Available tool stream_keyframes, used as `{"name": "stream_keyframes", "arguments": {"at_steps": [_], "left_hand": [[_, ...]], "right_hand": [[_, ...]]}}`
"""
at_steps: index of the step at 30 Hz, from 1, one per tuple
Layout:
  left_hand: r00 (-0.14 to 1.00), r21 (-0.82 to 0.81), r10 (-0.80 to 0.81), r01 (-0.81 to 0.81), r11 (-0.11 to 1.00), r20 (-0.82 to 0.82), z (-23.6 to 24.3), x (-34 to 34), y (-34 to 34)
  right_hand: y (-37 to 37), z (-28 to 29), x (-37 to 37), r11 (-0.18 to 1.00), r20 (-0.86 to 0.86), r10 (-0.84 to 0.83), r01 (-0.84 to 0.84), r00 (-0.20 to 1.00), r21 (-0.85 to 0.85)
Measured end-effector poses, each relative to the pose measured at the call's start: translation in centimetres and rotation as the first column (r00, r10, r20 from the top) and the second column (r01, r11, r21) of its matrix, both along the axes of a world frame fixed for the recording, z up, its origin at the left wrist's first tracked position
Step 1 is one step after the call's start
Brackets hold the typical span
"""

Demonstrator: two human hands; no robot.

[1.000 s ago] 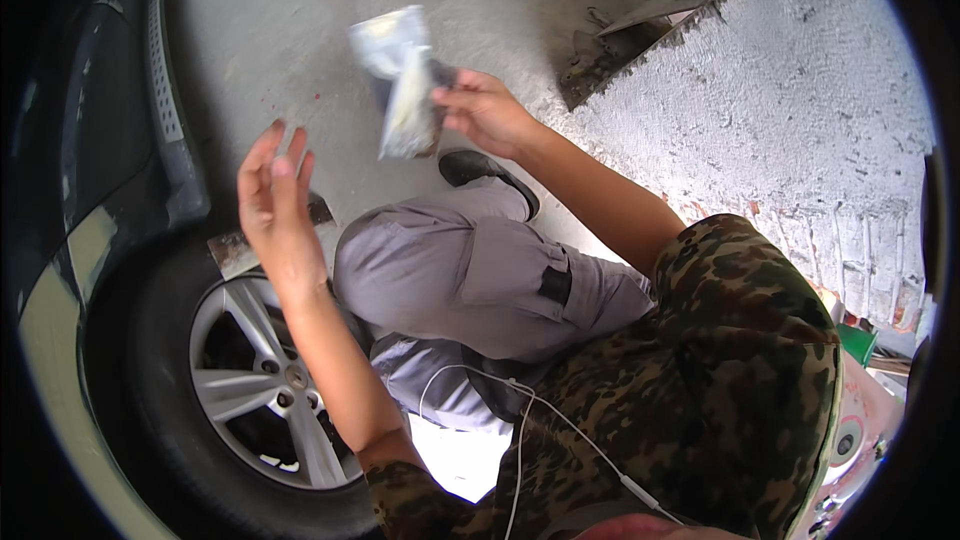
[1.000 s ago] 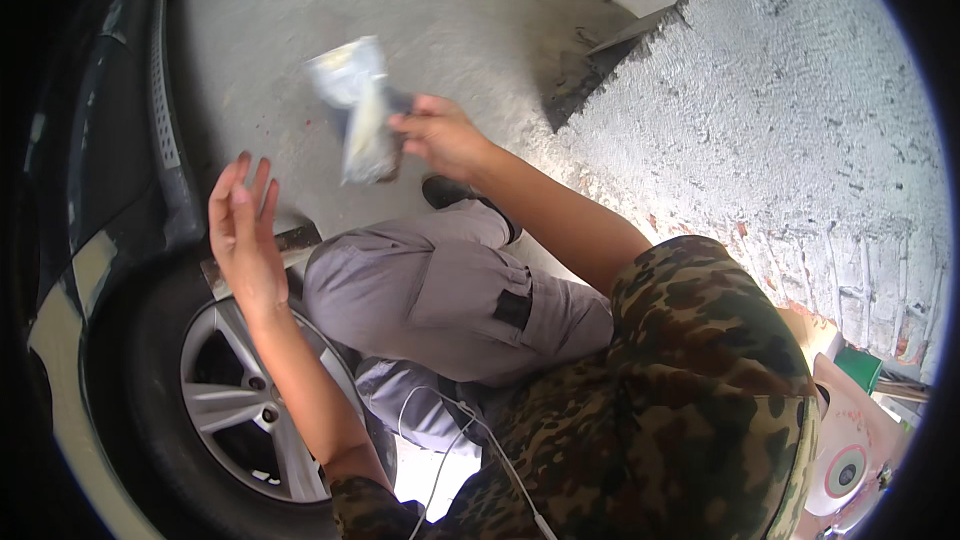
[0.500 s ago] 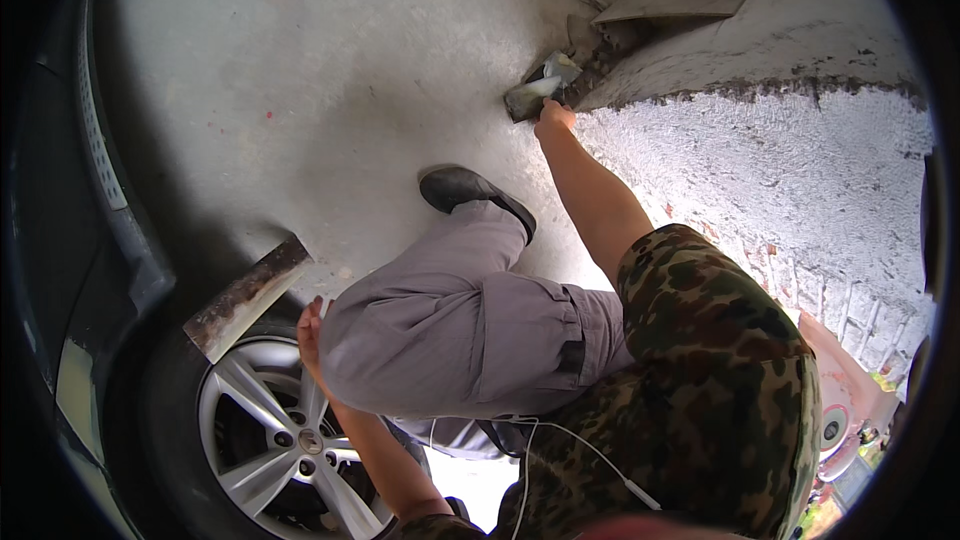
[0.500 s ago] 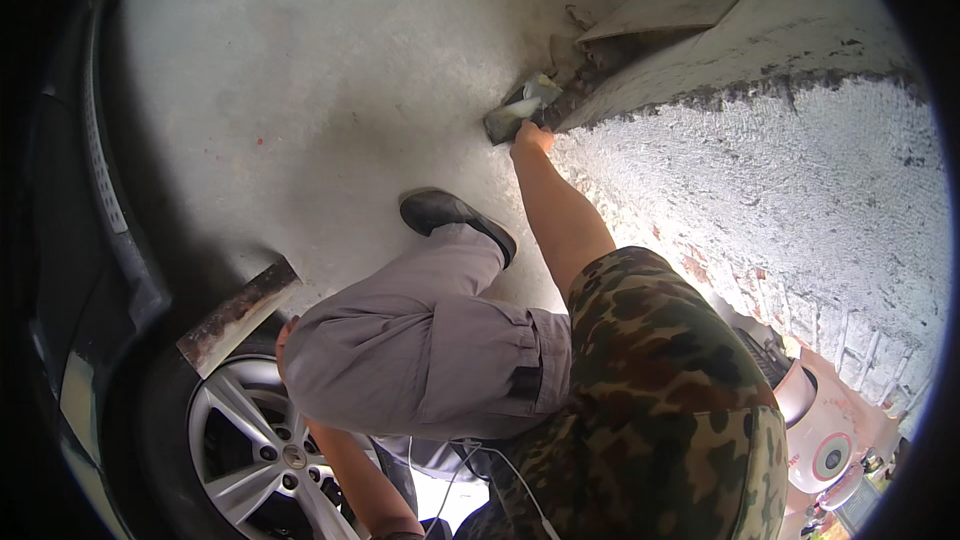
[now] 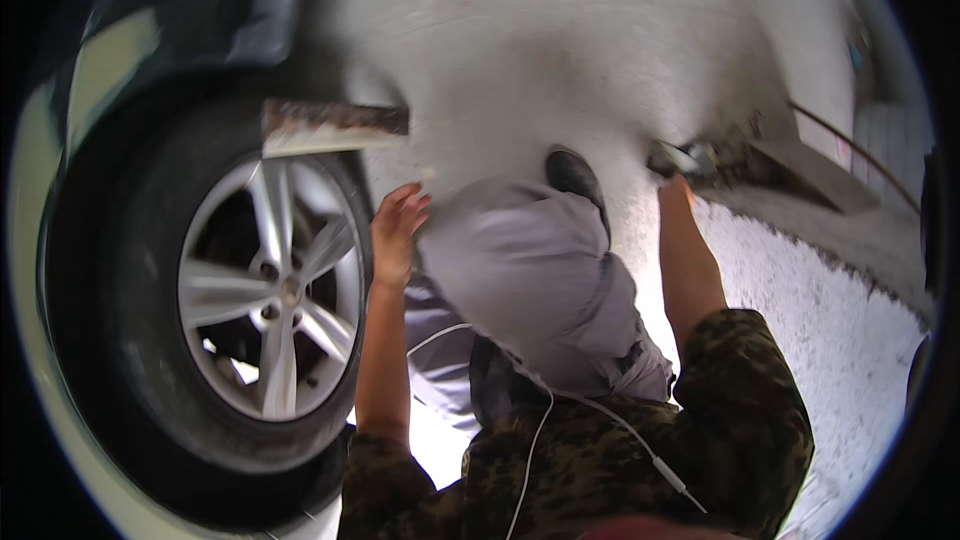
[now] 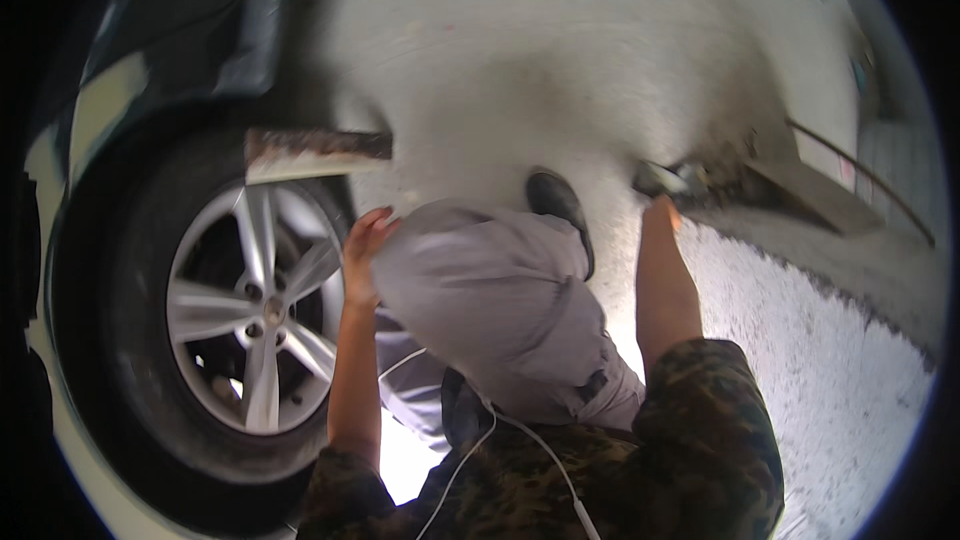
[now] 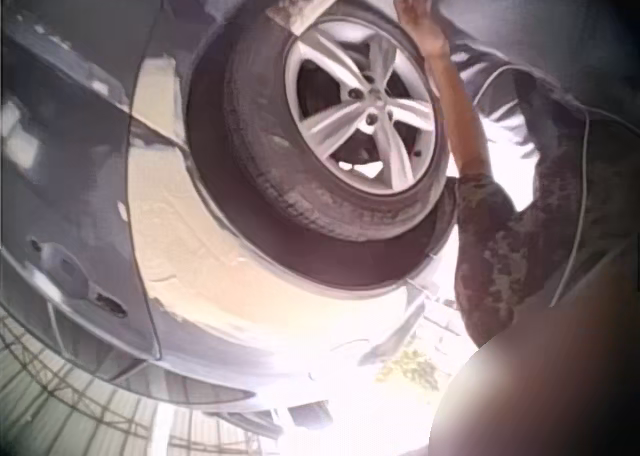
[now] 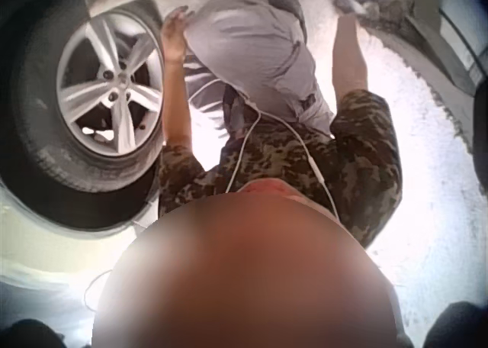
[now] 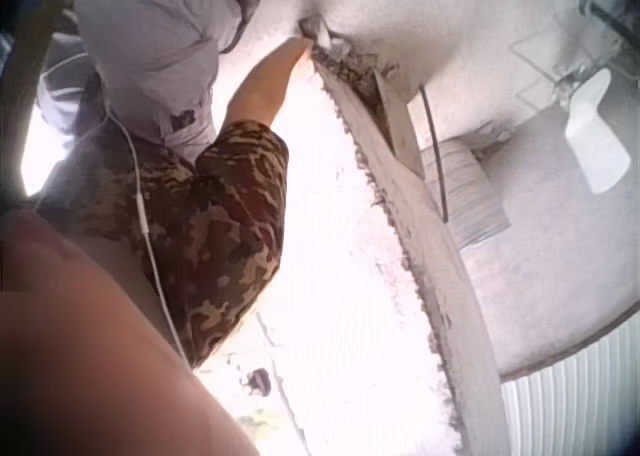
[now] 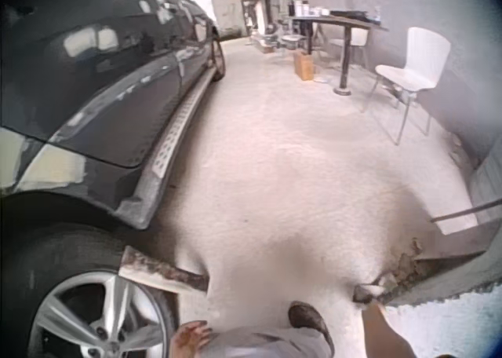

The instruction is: The person applies body filler to the front fender of a car using a putty knife, spreading it evenly over the surface. They then use a sanding block to smooth the applied filler.

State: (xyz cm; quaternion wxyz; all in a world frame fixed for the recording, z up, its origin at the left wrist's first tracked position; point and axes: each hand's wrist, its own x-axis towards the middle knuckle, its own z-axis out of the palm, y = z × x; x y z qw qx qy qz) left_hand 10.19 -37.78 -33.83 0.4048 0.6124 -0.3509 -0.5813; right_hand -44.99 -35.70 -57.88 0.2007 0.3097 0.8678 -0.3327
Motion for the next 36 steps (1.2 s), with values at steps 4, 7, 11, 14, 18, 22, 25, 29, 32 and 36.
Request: {"name": "stream_keyframes", "arguments": {"at_steps": [4,7,11,14,18,22,25,29,32,36], "left_hand": [[0.978,-0.053,0.207,-0.207,0.977,0.012,-2.2,1.0,-1.0],[0.922,-0.076,0.385,-0.382,0.921,0.033,-5.0,2.3,-2.5],[0.843,-0.090,0.526,-0.536,0.839,-0.113,-6.7,3.0,-4.2],[0.815,-0.339,0.338,-0.186,0.922,0.471,-6.2,1.2,-5.8],[0.351,-0.362,0.187,0.542,0.758,0.918,-4.8,1.4,-11.9],[-0.534,0.454,-0.150,0.500,0.738,0.832,-4.1,2.7,-19.6],[-0.544,0.784,-0.583,0.275,0.556,0.604,-3.9,3.3,-21.9],[-0.410,0.667,-0.527,0.416,0.618,0.744,-4.3,4.4,-21.3],[-0.405,0.658,-0.520,0.424,0.622,0.752,-3.5,3.0,-20.4],[-0.309,0.516,-0.414,0.466,0.719,0.856,0.8,0.4,-16.9]], "right_hand": [[4.1,2.1,1.6,0.937,-0.023,0.276,-0.274,0.961,-0.218],[6.8,3.0,2.8,0.684,-0.006,0.714,-0.700,0.700,-0.204],[6.1,4.9,2.4,0.043,0.033,0.998,-0.959,0.054,0.281],[1.0,5.9,2.4,-0.057,-0.225,0.971,-0.994,-0.078,0.097],[-10.4,7.0,4.3,-0.227,-0.217,0.951,-0.974,-0.223,0.006],[-20.2,11.8,7.2,-0.537,-0.375,0.734,-0.822,-0.566,0.190],[-23.1,16.8,9.3,-0.288,-0.483,0.870,-0.900,-0.102,-0.328],[-25.3,20.2,9.0,-0.353,-0.524,0.816,-0.928,-0.244,-0.117],[-25.6,18.9,8.9,-0.324,-0.514,0.848,-0.892,-0.127,-0.314],[-30.3,22.0,12.6,-0.527,-0.758,0.544,-0.850,-0.360,0.026]]}}
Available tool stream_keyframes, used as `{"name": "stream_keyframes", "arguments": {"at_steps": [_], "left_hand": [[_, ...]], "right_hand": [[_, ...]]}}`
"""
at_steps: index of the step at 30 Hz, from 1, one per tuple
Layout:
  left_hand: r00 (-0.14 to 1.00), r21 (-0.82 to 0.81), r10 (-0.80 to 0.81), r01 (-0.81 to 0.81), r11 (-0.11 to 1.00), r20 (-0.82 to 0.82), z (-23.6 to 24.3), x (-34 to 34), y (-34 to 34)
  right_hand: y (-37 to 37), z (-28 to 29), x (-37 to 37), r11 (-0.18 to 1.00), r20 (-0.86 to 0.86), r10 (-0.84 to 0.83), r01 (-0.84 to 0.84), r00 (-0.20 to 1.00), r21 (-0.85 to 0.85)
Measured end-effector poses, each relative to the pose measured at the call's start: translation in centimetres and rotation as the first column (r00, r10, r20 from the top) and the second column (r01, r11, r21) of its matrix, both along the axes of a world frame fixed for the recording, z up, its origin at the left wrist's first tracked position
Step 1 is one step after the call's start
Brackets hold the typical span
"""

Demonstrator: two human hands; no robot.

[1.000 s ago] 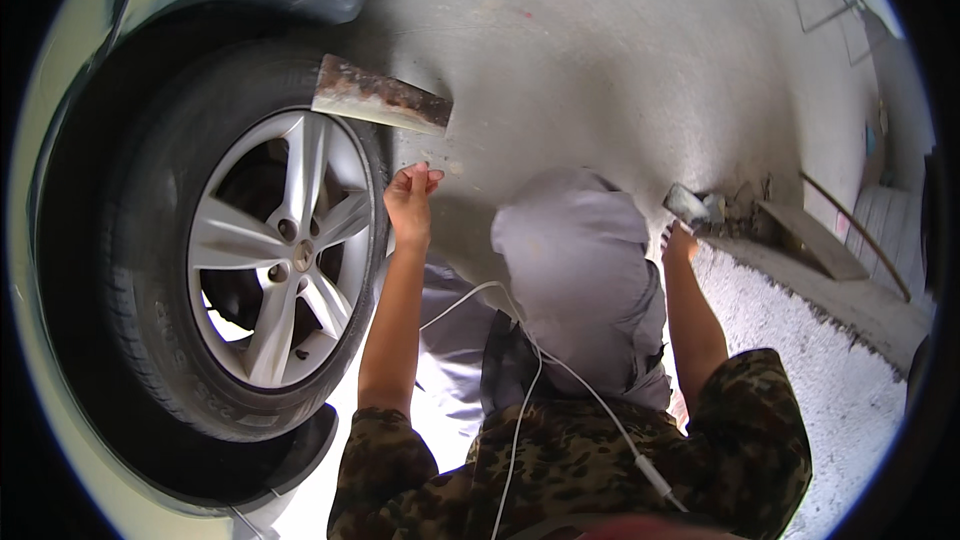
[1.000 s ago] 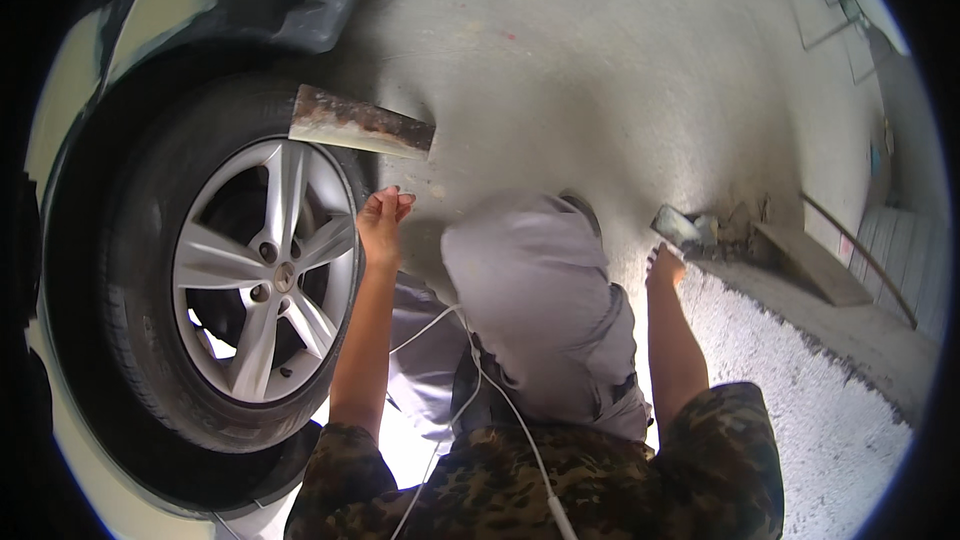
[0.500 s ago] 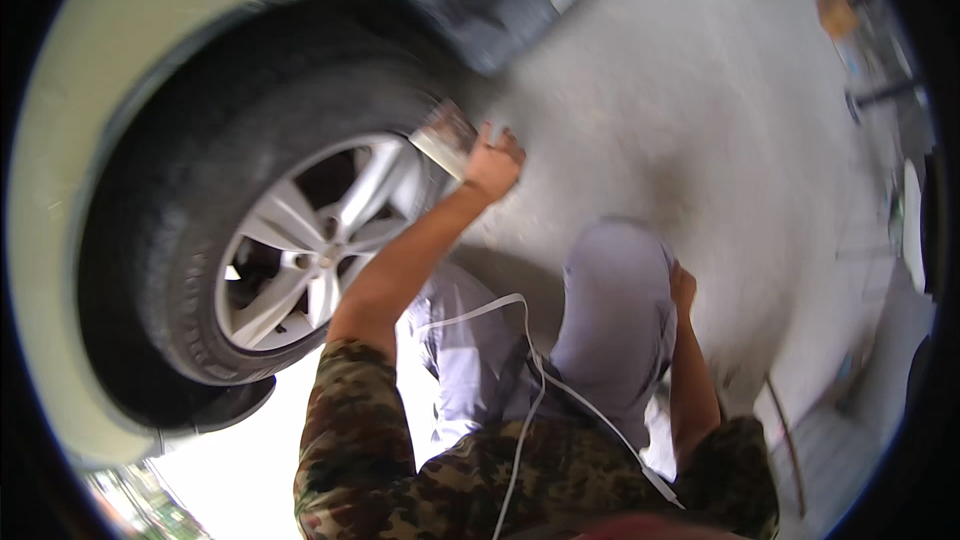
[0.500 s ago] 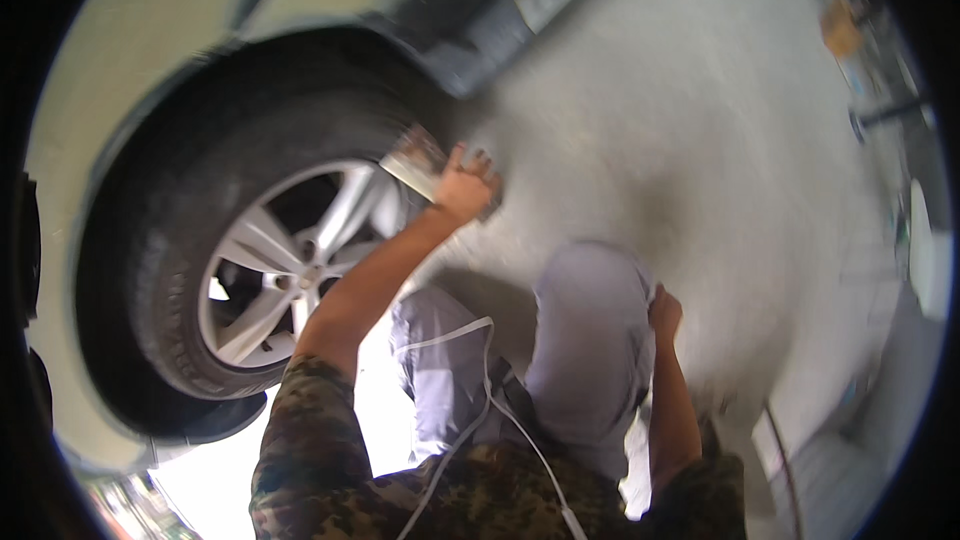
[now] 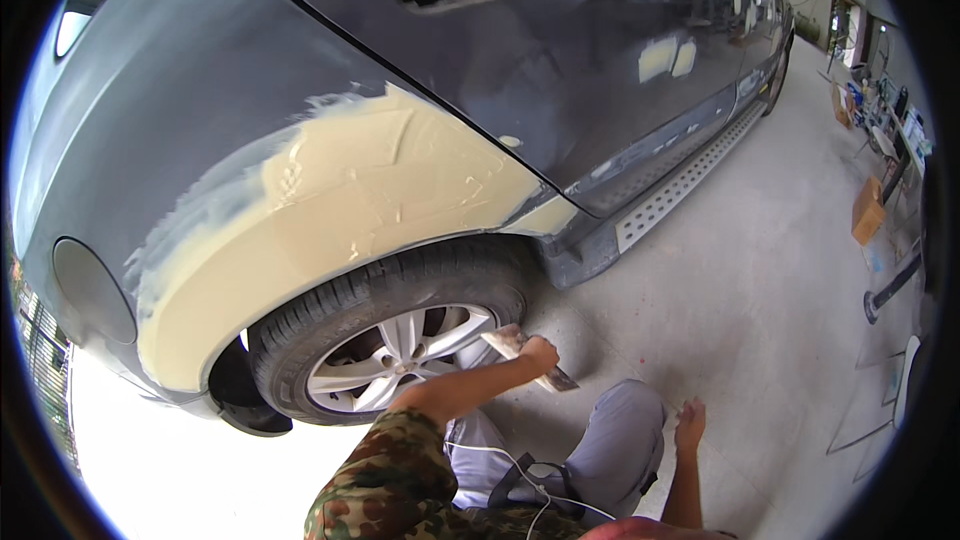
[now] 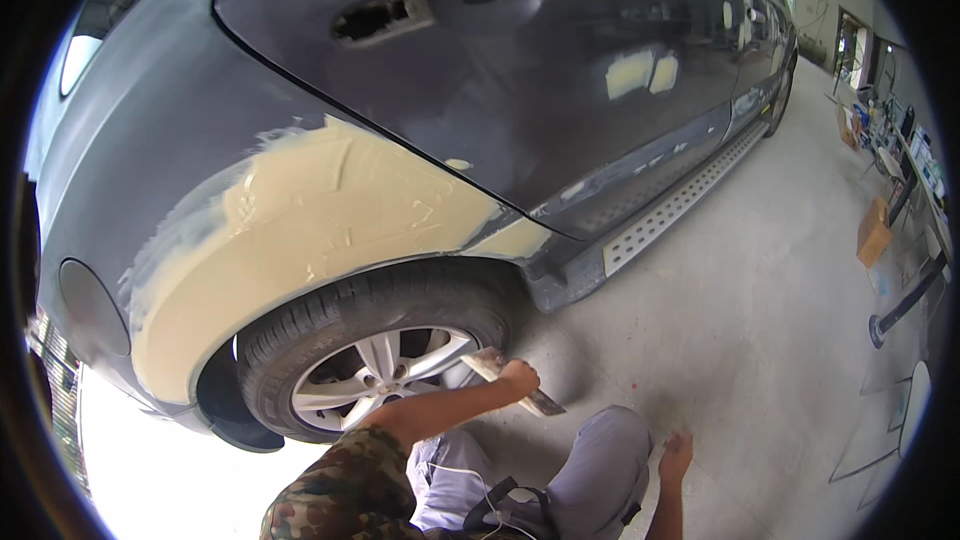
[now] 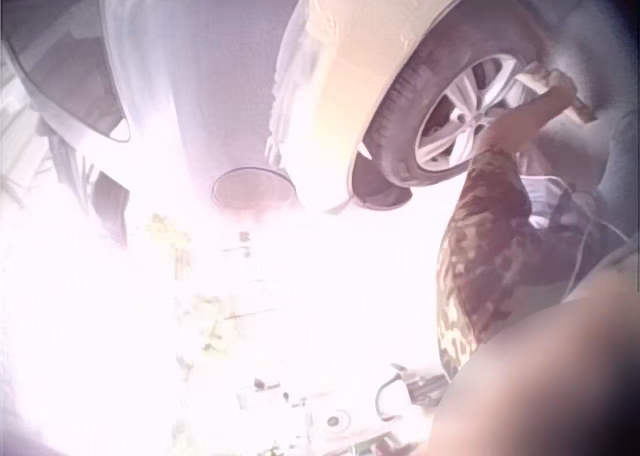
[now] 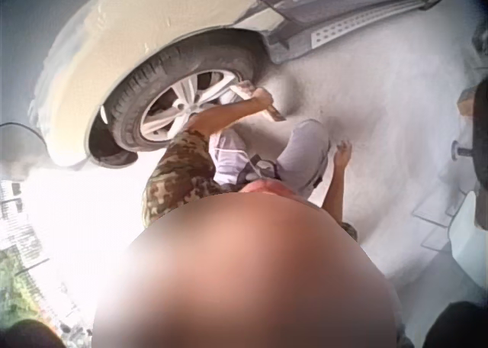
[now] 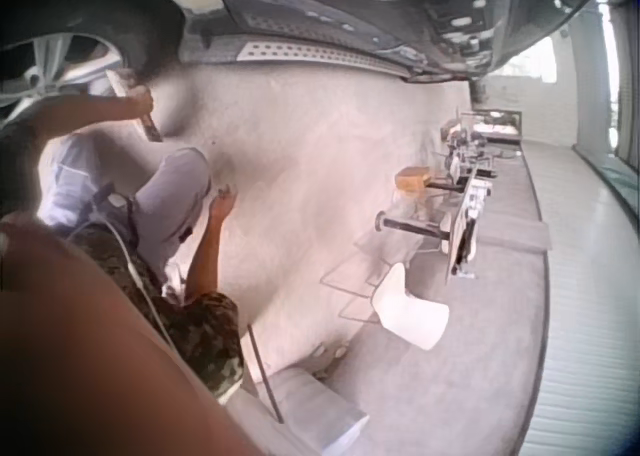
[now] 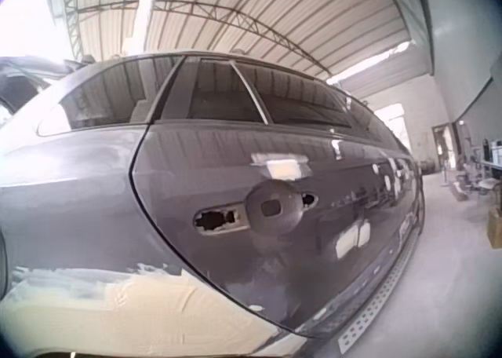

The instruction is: The person applies body filler to the front fender of a car using a putty knife, spreading it evenly over the surface. They then use a sanding block to smooth the applied filler.

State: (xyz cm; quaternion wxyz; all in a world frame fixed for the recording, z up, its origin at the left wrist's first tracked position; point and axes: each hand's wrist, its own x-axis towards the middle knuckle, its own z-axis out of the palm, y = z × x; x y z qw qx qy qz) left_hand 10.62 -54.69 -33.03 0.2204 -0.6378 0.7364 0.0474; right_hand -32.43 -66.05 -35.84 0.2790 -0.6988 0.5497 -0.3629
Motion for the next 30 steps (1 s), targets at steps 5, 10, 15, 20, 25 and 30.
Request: {"name": "stream_keyframes", "arguments": {"at_steps": [5,10,15,20,25,30], "left_hand": [[0.976,-0.251,0.139,-0.180,0.951,-0.170,8.6,-1.2,9.4],[0.903,-0.326,0.356,-0.420,0.847,-0.240,15.7,-1.0,19.2],[0.838,-0.512,0.437,-0.545,0.664,-0.326,18.8,-1.7,27.2],[0.786,-0.550,0.489,-0.616,0.564,-0.379,18.8,-2.3,31.0],[0.775,-0.543,0.481,-0.631,0.553,-0.410,17.9,-2.6,30.5],[0.758,-0.540,0.447,-0.653,0.531,-0.476,17.9,-3.8,29.7]], "right_hand": [[-9.3,22.6,13.9,0.970,0.248,0.209,-0.169,0.946,-0.175],[-7.6,48.2,28.5,0.498,0.090,0.704,-0.400,0.705,-0.769],[-2.0,62.1,35.8,-0.140,-0.455,0.479,-0.446,0.751,-0.884],[-0.4,66.2,38.4,-0.120,-0.763,0.011,-0.757,0.647,-0.643],[1.6,67.5,41.2,-0.106,-0.828,-0.256,-0.866,0.499,-0.488],[3.3,68.3,42.8,-0.005,-0.856,-0.287,-0.894,0.431,-0.449]]}}
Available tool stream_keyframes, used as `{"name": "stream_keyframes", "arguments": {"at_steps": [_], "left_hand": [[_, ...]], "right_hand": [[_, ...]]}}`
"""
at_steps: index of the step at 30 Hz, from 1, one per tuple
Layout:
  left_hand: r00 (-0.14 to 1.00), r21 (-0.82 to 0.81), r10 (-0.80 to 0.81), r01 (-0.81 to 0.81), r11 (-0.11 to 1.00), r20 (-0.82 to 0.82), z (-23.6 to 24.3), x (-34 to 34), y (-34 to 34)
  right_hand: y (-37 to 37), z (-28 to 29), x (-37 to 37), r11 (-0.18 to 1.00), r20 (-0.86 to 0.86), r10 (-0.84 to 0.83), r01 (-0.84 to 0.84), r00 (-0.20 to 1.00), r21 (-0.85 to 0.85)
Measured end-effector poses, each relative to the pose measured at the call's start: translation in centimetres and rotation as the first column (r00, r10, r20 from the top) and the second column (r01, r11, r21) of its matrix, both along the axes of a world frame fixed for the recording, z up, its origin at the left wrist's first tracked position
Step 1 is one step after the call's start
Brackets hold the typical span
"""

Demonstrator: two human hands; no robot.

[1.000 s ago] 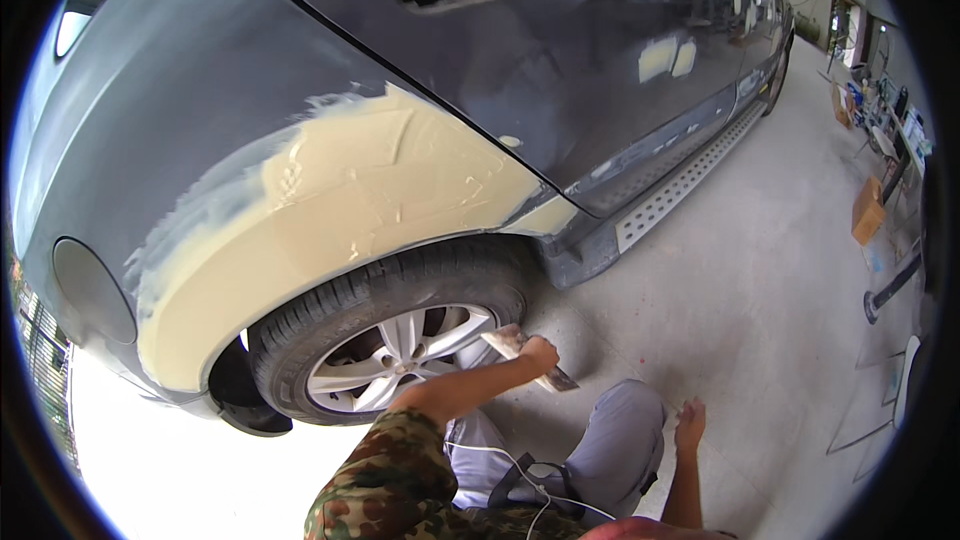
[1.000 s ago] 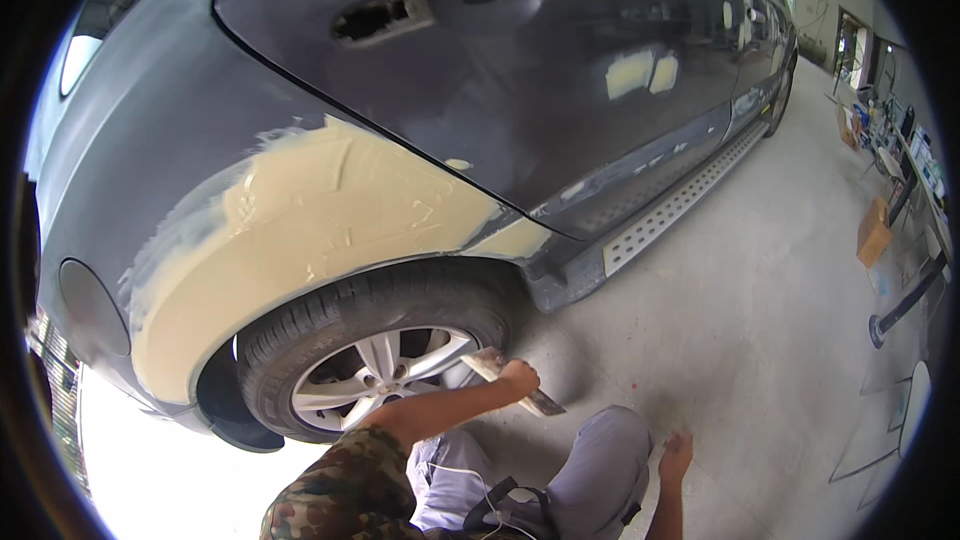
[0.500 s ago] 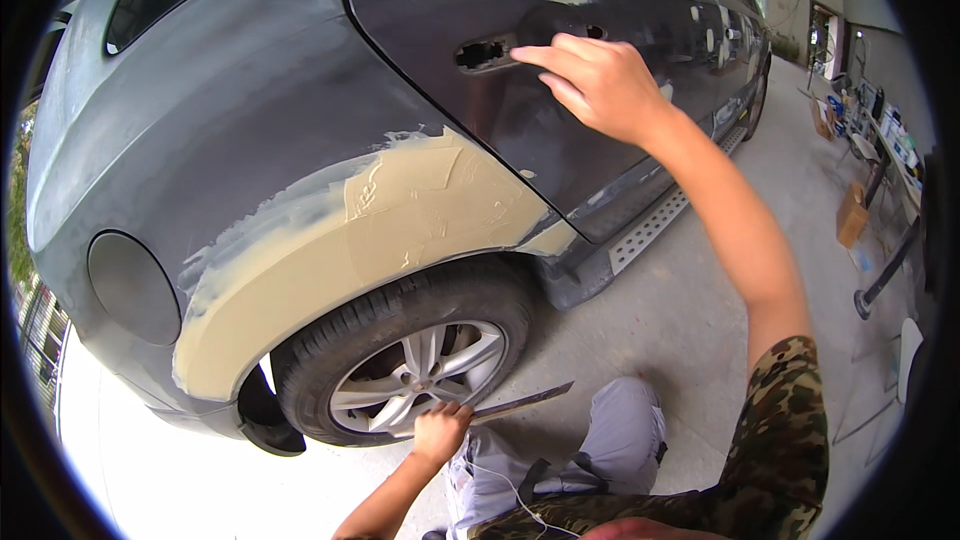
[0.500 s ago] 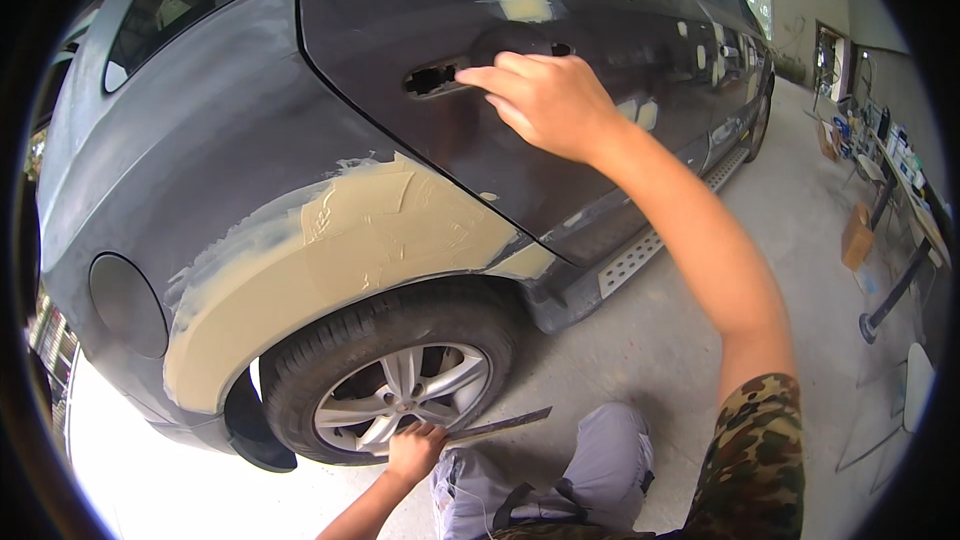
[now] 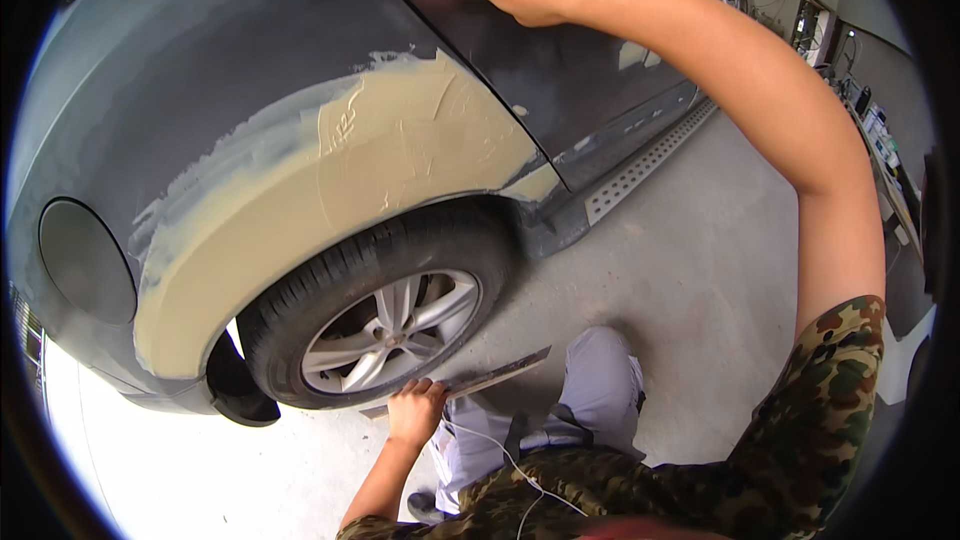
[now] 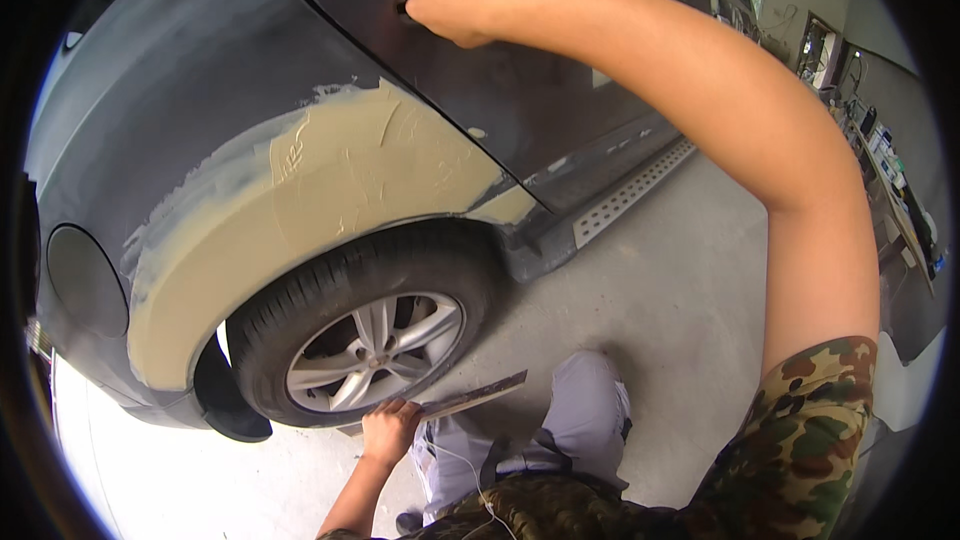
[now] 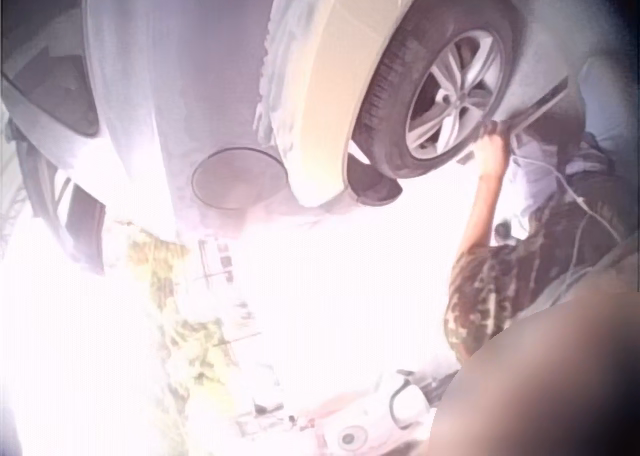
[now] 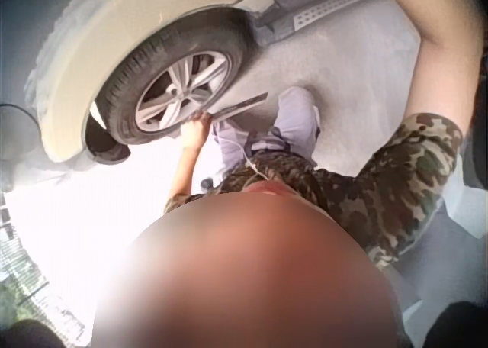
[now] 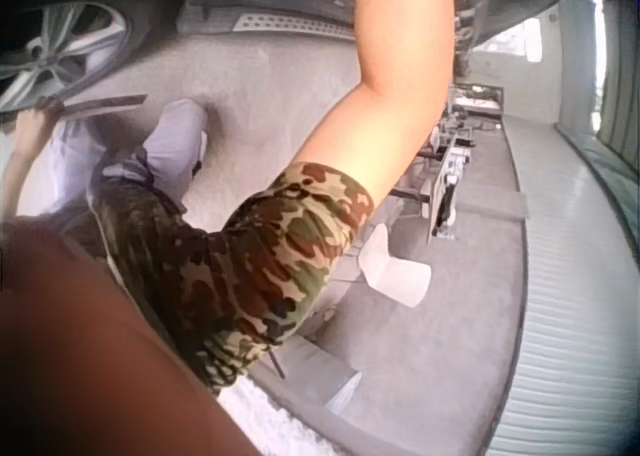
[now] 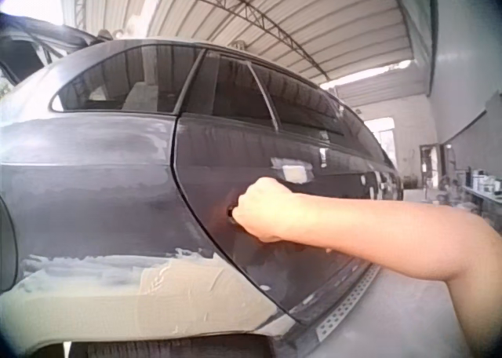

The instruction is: The person applies body filler to the front fender of a car using a putty knife, spreading it evenly over the surface. They then use a sanding block to smooth the applied filler.

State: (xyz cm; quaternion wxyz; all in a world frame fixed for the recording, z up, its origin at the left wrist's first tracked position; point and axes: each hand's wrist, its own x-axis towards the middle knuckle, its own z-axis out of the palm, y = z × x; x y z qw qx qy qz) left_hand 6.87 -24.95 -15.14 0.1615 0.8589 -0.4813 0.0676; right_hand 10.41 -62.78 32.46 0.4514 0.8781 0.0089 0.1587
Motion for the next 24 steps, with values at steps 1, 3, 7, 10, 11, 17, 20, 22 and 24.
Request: {"name": "stream_keyframes", "arguments": {"at_steps": [1,3,7,10,11,17,20,22,24], "left_hand": [[1.000,-0.008,0.001,-0.001,1.000,-0.006,0.1,-0.3,0.1],[1.000,-0.009,-0.019,0.019,1.000,0.022,0.4,-0.8,0.7],[1.000,-0.044,0.000,0.001,0.999,0.018,1.0,-1.6,2.0],[0.999,-0.045,0.025,-0.026,0.999,-0.020,1.3,-2.0,2.6],[0.999,-0.031,0.025,-0.026,0.999,-0.031,1.5,-2.1,2.7],[0.999,-0.056,-0.027,0.029,0.998,0.028,2.5,-1.8,0.8],[0.997,-0.086,-0.081,0.080,0.993,-0.010,3.1,-1.4,-0.5],[0.993,-0.086,-0.116,0.113,0.990,-0.032,3.3,-1.3,-1.4],[0.990,-0.075,-0.137,0.135,0.988,-0.036,3.5,-1.1,-2.7]], "right_hand": [[0.2,0.3,0.1,0.999,-0.036,-0.038,0.037,0.999,-0.028],[0.3,0.7,-0.2,0.999,-0.058,-0.037,0.038,0.998,0.009],[0.9,1.0,-1.0,0.997,-0.064,-0.055,0.051,0.996,-0.053],[0.7,1.5,-3.8,1.000,-0.057,0.019,-0.020,0.998,-0.011],[0.5,1.5,-5.4,0.999,-0.063,0.033,-0.034,0.997,-0.016],[-1.7,-0.2,-17.7,0.992,0.118,0.124,-0.126,0.985,0.015],[-2.5,-0.5,-25.5,0.991,0.194,0.034,-0.009,0.980,-0.131],[-3.1,-1.3,-30.5,0.988,0.272,0.117,-0.084,0.955,-0.128],[-3.6,-2.2,-35.5,0.999,0.337,0.025,-0.009,0.941,-0.049]]}}
